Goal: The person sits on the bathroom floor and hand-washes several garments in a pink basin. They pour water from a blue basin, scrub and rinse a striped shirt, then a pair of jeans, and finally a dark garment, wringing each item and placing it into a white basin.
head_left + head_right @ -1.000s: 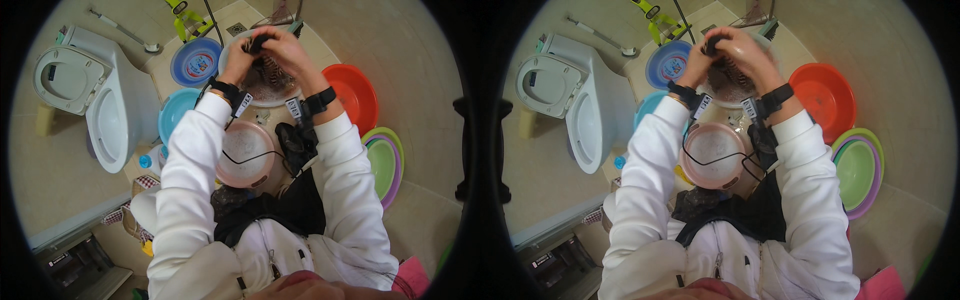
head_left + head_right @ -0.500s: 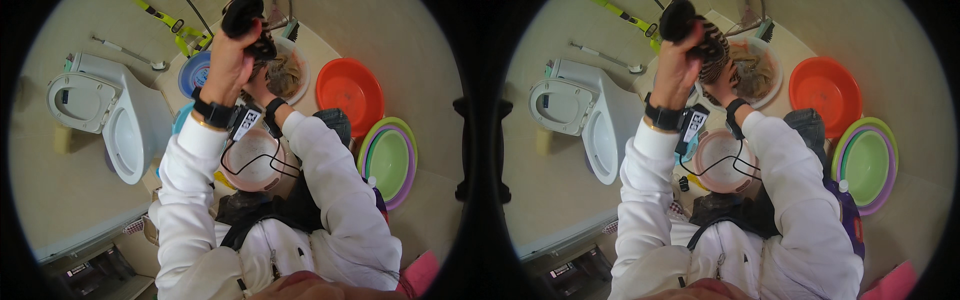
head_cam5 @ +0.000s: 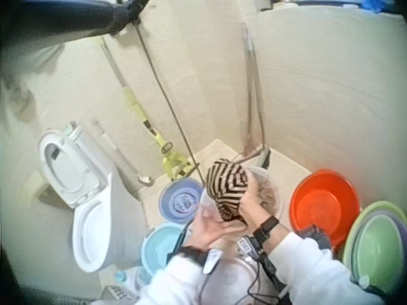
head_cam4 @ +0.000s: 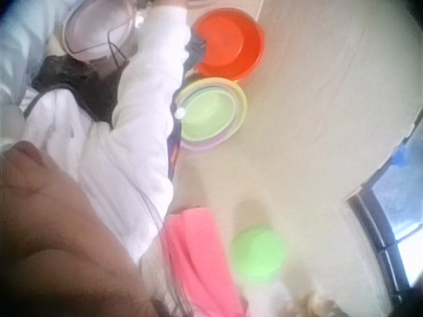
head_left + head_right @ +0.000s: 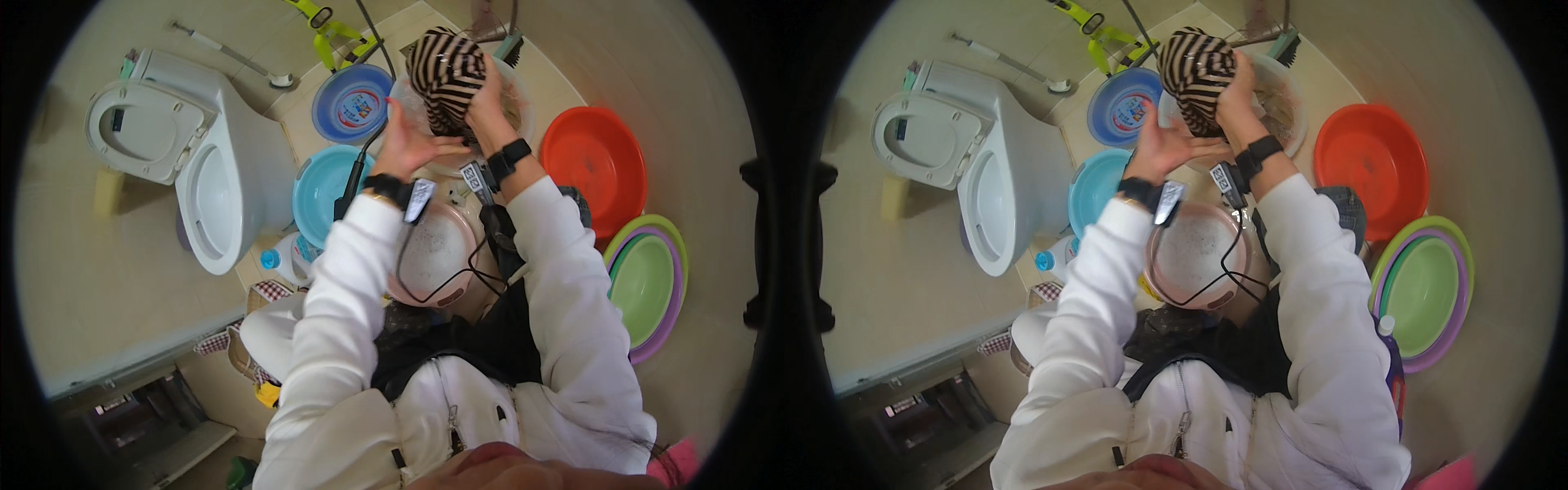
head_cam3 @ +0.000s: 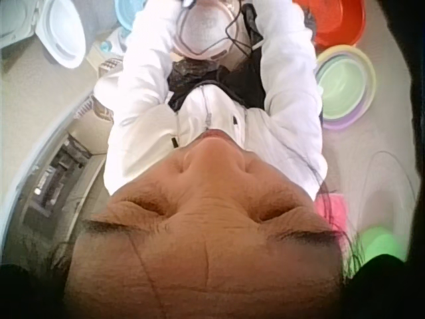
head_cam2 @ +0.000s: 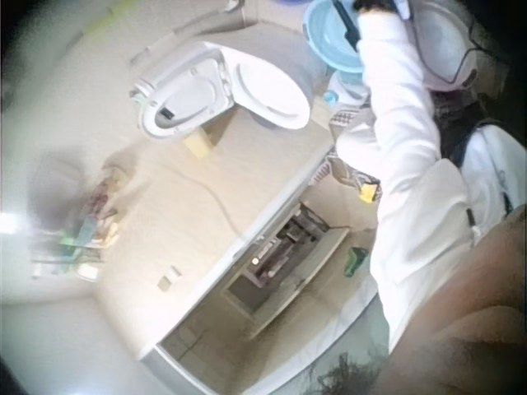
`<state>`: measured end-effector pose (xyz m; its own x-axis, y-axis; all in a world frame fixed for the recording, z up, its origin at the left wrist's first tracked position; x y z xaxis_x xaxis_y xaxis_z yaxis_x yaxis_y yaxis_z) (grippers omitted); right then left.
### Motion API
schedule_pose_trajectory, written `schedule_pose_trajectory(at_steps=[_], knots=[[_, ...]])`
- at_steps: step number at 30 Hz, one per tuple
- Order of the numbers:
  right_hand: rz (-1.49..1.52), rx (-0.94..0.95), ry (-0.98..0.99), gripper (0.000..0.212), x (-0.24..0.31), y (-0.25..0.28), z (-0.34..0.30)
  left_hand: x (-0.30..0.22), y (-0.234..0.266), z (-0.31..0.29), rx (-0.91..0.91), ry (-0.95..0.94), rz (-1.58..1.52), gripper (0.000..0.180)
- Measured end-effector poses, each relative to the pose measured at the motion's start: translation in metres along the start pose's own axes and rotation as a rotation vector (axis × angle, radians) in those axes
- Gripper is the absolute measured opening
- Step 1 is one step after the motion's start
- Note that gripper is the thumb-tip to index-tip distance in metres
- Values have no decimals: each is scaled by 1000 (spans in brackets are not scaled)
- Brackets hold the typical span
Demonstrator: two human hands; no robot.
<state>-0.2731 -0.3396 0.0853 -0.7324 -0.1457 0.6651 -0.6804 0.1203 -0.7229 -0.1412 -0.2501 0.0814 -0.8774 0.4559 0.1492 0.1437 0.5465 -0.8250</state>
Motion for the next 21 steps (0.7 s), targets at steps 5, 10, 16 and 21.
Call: schedule_pose_trajectory(at_steps=[5,10,16,21], knots=[[332,422,-78,39,6,9,-7,22,-13,44,307,-166,22,95],[-55,97,-27,33,16,32,-21,22,-16,55,290,-224,-23,68],[-191,-100,-59,39,28,59,-16,14,-22,69,343,-298,39,33],[-252,-72,-251,39,19,90,-3,15,-29,68,308,-644,366,39]])
Point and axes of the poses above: each hand's wrist, its own z-axis towards the middle knuckle, its own y-axis out of the back of the hand, x = y × z, the point moved 2 cm from there along z, towards the middle knuckle, and after that the axes turned 15 degrees about -z, right-handed, at the moved point
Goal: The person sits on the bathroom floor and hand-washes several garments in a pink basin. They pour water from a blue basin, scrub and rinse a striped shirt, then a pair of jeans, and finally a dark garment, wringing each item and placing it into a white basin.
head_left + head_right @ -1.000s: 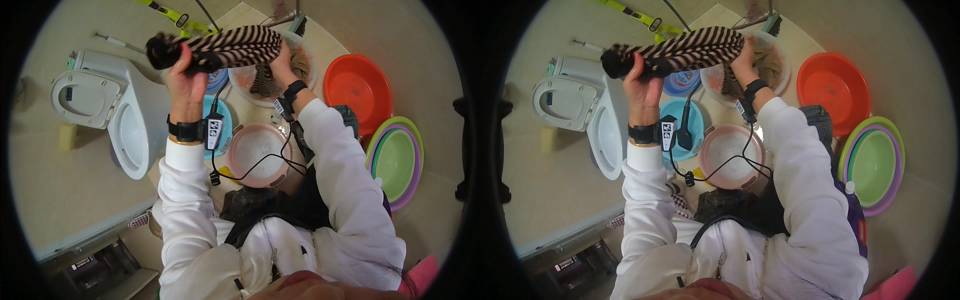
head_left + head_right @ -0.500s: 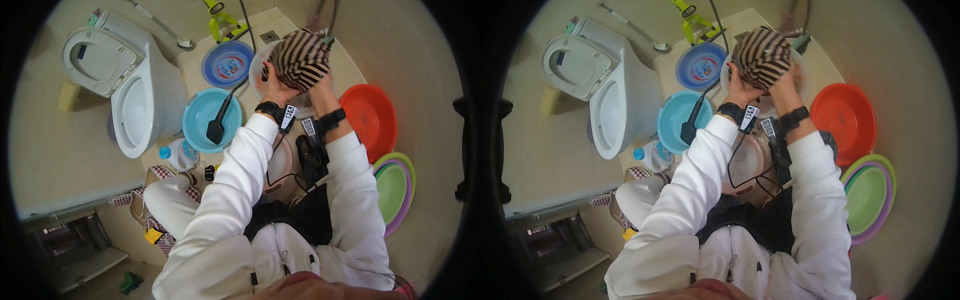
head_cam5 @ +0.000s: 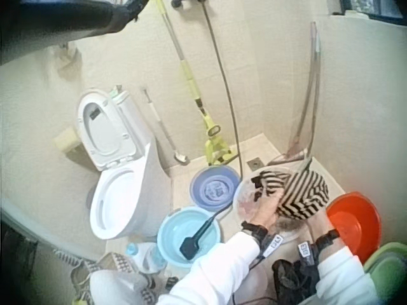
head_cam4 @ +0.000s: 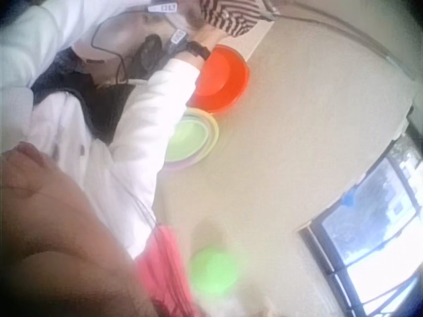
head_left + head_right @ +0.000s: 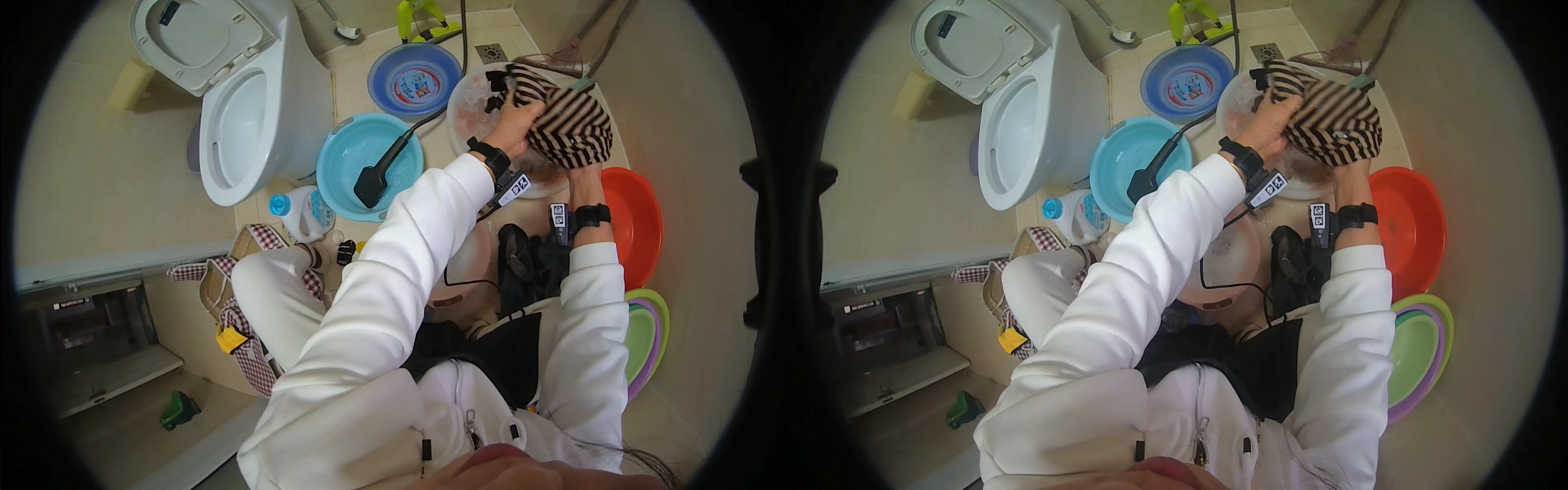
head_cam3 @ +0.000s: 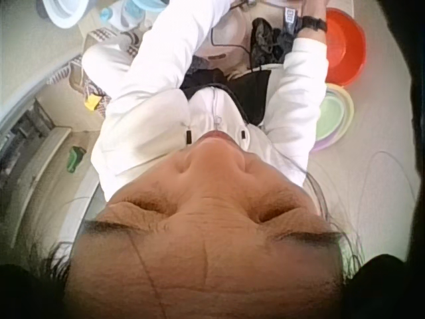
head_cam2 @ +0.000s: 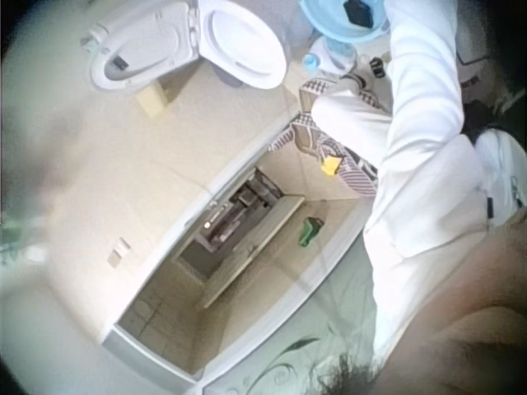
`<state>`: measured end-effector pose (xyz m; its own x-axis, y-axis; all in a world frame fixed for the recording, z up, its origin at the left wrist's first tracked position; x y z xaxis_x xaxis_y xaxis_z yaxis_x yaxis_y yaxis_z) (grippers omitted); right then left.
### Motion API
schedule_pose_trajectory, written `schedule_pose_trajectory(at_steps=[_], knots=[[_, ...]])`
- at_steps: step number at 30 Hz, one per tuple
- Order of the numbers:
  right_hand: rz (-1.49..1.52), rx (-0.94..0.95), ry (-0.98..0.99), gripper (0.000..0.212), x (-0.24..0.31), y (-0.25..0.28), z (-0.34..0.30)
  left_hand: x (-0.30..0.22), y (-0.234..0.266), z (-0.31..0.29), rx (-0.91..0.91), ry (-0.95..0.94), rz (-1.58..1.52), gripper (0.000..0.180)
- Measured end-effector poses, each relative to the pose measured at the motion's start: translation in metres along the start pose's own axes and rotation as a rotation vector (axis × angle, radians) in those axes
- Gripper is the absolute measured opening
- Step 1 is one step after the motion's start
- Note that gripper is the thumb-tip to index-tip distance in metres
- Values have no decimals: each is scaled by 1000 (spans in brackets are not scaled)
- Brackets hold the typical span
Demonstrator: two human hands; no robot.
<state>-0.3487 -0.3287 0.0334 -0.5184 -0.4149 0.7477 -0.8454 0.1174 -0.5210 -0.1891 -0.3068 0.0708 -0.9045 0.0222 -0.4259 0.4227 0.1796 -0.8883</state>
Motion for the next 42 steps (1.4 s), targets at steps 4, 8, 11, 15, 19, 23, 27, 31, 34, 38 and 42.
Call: schedule_pose_trajectory(at_steps=[4,8,11,15,19,23,27,31,34,38,42], knots=[[-39,43,-160,39,-12,10,8,-4,-13,2,83,-89,455,56],[-65,65,-229,38,-18,13,13,-17,-31,1,259,-58,725,62],[-78,87,-270,38,-20,14,17,-28,-43,3,345,-44,876,75],[-80,99,-312,38,-21,17,18,-31,-45,13,348,132,932,75],[-76,117,-353,38,-20,19,20,-29,-39,22,435,128,825,54],[-83,126,-383,38,-23,24,20,-31,-35,27,495,113,896,48],[-93,133,-404,38,-26,28,19,-34,-37,27,550,202,849,43],[-100,139,-418,38,-23,24,14,-33,-35,28,560,263,796,43],[-47,158,-433,37,-18,19,9,-31,-25,28,519,271,770,42],[50,163,-429,35,-14,10,7,-33,-6,21,447,259,664,42],[4,2,-203,28,-4,-6,12,-49,6,8,299,359,518,44]])
Point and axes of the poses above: each hand's wrist, its own z-axis towards the middle knuckle, its own y-axis out of the back of the hand, x = y × z, the point moved 2 cm from there along z, towards the middle knuckle, and after that the axes turned 15 degrees about -z, right-handed, at the moved point
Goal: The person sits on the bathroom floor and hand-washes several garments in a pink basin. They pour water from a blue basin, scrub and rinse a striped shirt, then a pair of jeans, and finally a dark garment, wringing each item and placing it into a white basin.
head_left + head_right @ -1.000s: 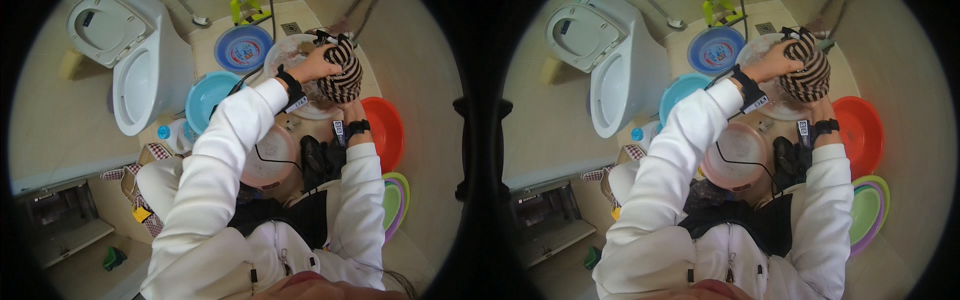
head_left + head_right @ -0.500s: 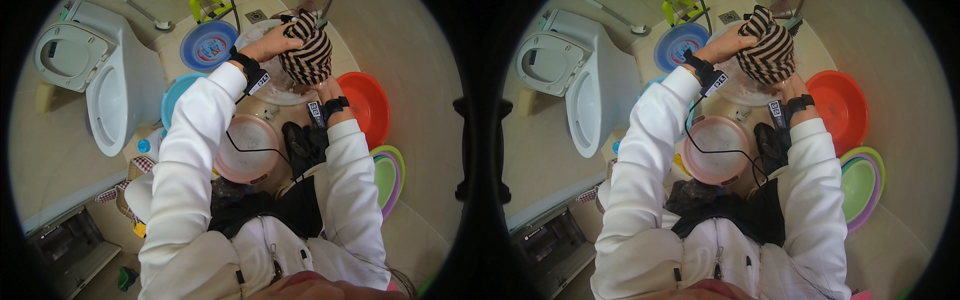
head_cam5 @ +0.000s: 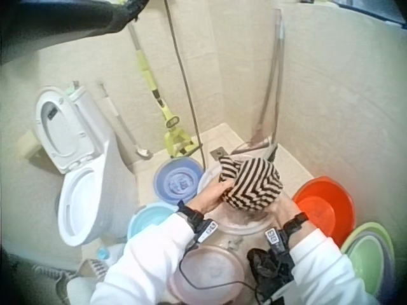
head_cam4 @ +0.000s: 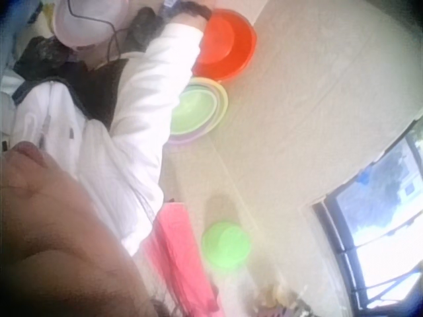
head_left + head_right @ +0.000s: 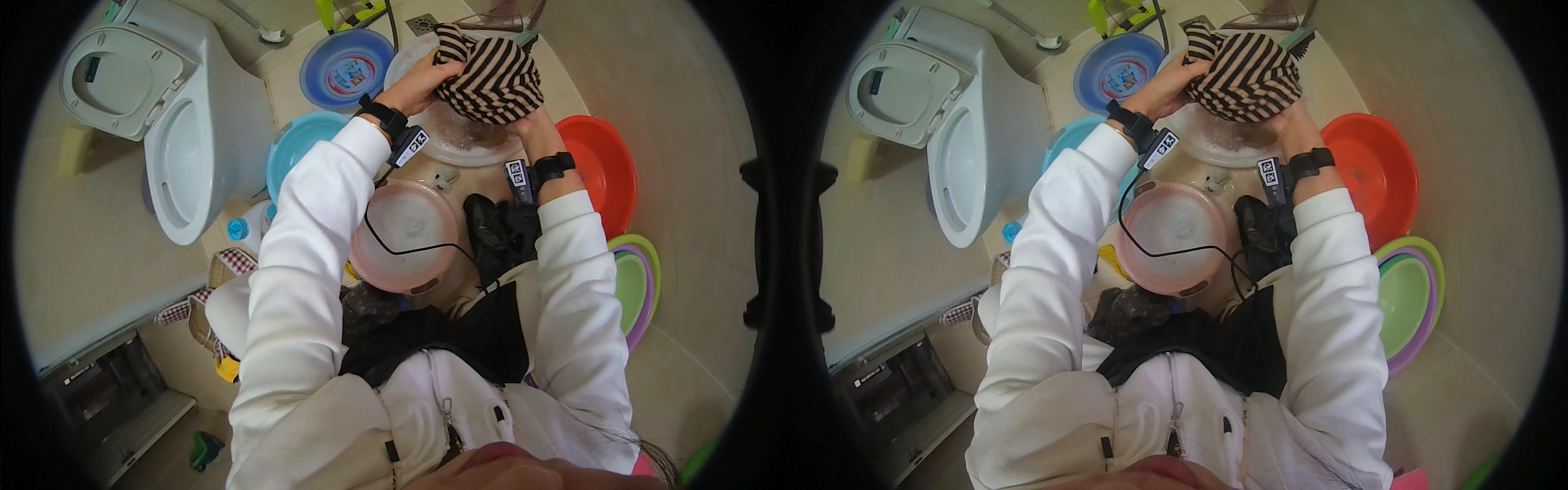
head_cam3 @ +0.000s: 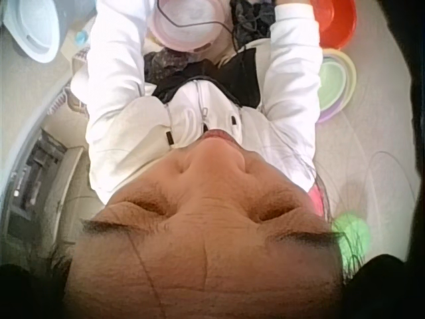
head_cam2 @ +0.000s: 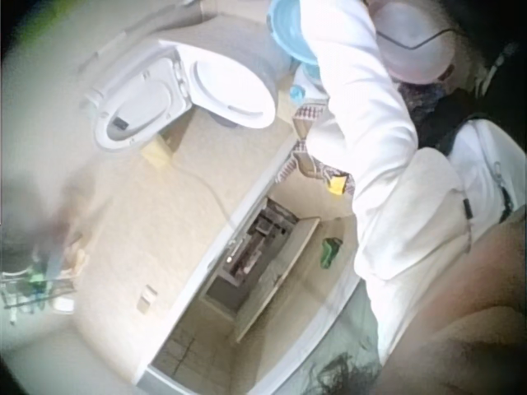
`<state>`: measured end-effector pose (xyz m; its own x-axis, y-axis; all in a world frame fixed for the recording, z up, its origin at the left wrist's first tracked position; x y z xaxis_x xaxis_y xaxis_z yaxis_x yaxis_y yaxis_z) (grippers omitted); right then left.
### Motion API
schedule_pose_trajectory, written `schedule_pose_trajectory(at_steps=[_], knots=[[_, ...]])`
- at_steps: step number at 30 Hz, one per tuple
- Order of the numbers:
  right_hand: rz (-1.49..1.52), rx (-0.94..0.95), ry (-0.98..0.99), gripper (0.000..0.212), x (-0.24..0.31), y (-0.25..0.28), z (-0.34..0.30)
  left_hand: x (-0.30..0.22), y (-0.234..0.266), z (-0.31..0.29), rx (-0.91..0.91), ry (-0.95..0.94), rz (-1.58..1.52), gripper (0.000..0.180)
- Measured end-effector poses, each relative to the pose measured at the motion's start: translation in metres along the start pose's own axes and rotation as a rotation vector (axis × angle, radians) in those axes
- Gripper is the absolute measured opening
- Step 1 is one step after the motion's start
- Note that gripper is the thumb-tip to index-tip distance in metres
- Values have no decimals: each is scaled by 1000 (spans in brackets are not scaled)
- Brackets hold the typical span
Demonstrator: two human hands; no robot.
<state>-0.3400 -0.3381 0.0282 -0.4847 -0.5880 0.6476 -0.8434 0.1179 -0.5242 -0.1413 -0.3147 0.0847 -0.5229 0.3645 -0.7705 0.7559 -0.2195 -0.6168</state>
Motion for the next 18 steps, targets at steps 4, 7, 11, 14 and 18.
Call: schedule_pose_trajectory(at_steps=[4,7,11,14,18], knots=[[139,200,170,23,23,-32,-4,-23,14,-36,-81,178,-154,53],[119,110,431,25,39,-56,-13,-39,18,-82,-292,187,-80,58],[22,74,535,27,41,-92,-25,-63,19,-183,-413,-64,82,48],[37,131,484,32,32,-123,-31,-51,24,-262,-554,-46,43,38],[11,125,527,31,21,-173,-30,-21,53,-318,-684,-47,-34,31]])
Point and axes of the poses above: each hand's wrist, its own z-axis towards the middle knuckle, its own y-axis out of the back of the hand, x = y × z, the point moved 2 cm from there along z, towards the middle knuckle, and after that the axes turned 15 degrees about -z, right-handed, at the moved point
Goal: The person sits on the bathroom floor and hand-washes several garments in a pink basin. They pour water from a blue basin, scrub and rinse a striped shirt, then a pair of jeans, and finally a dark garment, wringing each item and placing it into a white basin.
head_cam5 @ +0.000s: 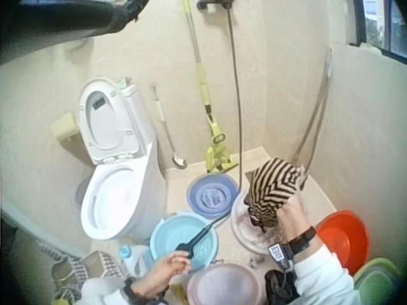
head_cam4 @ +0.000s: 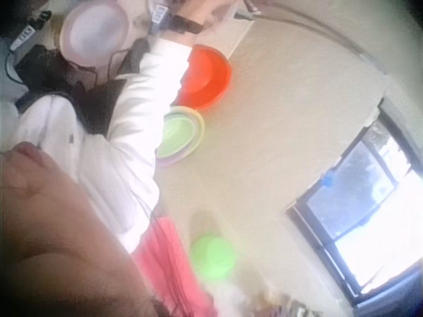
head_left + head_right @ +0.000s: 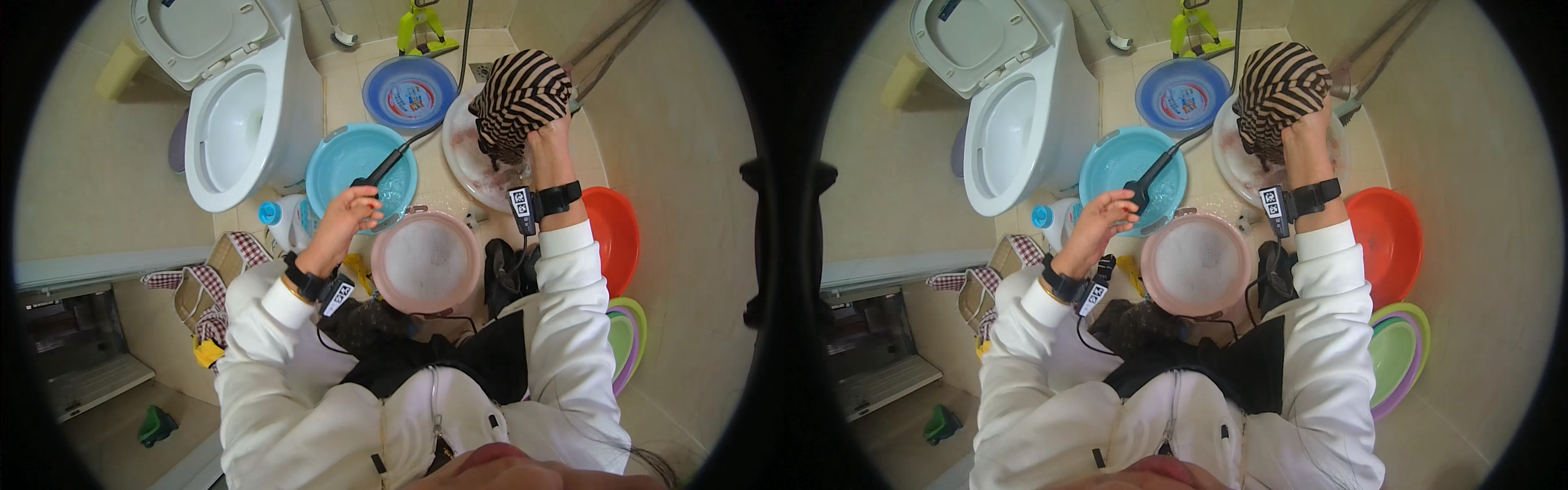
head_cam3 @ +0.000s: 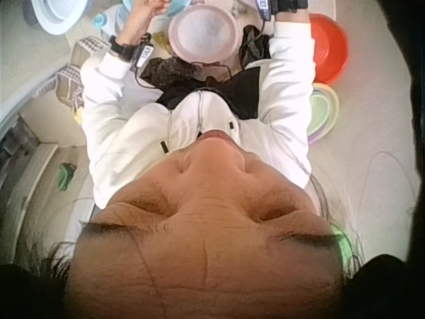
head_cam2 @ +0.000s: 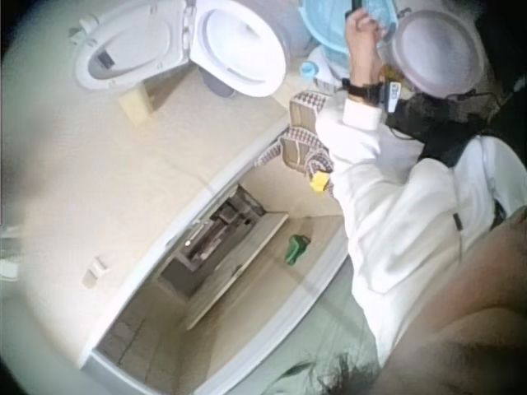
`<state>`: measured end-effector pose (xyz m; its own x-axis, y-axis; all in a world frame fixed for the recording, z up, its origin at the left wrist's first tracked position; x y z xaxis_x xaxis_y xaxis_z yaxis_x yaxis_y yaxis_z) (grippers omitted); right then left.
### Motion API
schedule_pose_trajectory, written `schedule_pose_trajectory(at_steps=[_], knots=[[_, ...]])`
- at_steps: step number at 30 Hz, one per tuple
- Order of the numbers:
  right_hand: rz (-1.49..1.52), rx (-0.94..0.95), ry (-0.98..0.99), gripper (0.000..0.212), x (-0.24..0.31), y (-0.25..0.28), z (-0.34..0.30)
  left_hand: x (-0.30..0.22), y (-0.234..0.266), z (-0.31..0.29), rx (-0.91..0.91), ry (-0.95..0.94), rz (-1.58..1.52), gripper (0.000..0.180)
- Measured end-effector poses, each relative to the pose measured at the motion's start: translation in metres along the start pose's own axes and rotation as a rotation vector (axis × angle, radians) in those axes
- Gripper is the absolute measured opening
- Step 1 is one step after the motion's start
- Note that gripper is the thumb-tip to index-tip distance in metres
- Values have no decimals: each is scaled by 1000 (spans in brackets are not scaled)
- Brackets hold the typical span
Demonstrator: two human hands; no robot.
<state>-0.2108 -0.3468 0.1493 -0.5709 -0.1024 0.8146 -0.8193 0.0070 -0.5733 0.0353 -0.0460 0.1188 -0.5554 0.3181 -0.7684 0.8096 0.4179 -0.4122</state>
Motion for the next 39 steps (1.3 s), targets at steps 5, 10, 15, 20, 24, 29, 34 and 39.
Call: schedule_pose_trajectory(at_steps=[5,10,15,20,24,29,34,39], knots=[[-169,94,120,36,-15,-54,24,14,40,1,-126,-28,-3,28],[-26,151,51,40,-89,-97,92,-3,52,-5,-79,-92,19,28],[-62,18,-42,43,-194,-94,131,-10,69,-12,-185,-40,17,29],[-195,-71,-180,45,-271,-82,137,-19,73,-15,-180,-42,-16,30],[-174,-62,-234,41,-312,-64,142,-22,69,-15,-182,27,-37,29],[-1315,133,305,72,-328,-47,142,-22,67,-10,-204,60,8,28],[-1709,79,-146,90,-328,-45,123,-21,63,-5,-186,102,14,28],[-1380,128,590,77,-325,-52,81,-20,58,-2,-187,106,53,26]])
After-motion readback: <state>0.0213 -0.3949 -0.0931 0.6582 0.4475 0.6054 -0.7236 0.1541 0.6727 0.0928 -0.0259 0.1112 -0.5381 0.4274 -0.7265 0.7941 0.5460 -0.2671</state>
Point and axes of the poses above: each hand's wrist, its own z-axis towards the middle knuckle, its own y-axis out of the back of the hand, x = y × z, the point moved 2 cm from there along z, towards the middle knuckle, and after that the axes turned 15 degrees about -z, right-handed, at the moved point
